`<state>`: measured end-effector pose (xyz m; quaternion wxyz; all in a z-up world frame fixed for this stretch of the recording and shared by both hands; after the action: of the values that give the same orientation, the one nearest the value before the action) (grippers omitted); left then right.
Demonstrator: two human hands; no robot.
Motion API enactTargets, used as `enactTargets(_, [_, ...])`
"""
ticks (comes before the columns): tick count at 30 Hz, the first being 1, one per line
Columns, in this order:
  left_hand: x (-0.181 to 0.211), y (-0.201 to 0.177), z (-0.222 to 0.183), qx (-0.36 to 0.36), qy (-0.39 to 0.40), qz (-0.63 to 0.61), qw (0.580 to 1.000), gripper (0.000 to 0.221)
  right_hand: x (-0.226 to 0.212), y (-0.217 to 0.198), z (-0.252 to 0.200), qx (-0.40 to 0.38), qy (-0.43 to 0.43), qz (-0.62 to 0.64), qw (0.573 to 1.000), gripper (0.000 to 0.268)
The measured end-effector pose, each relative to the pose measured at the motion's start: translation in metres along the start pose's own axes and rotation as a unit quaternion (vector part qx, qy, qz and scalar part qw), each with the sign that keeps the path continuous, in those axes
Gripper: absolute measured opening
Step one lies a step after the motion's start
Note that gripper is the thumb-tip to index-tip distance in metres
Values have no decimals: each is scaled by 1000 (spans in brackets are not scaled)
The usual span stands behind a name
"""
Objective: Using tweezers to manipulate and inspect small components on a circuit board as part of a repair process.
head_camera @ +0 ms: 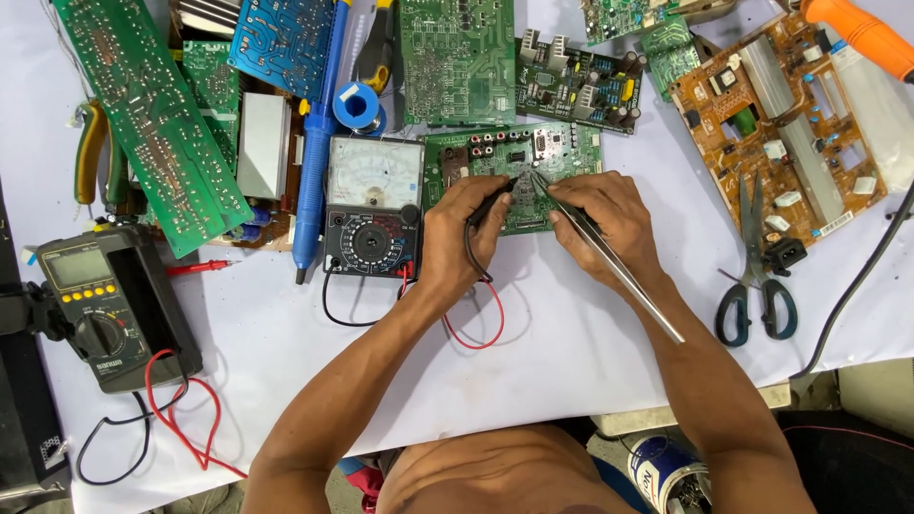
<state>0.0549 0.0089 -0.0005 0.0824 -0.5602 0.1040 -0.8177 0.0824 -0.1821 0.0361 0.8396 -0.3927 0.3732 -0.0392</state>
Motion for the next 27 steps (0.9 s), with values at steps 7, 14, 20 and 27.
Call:
enactTargets(7, [3,-1,-1,-2,-3,0,1000,16,-3,2,2,-10,-4,-33,999,10])
enactTargets(14, [-2,-2,-1,5,1,-6,1000,16,1,2,0,-18,-3,-29,999,13])
enactTargets(20, [-1,-1,-2,16,-2,-2,1000,15,3,-2,0,-16,-5,-22,1000,13])
enactTargets(27, [-4,-2,-2,-10,-5,-16,1000,15,4,-3,-1,-9,-4,-6,1000,12])
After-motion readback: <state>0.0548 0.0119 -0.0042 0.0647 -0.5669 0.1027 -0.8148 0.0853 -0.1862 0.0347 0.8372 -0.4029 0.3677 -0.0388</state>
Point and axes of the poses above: each hand's wrist, its own z-axis towards the middle knuckle, its own y-axis out of the palm, x = y × z, the point moved 5 cm from there along z, towards the middle knuckle, and after that the axes turned 15 degrees about -x, right-handed, at the moved point
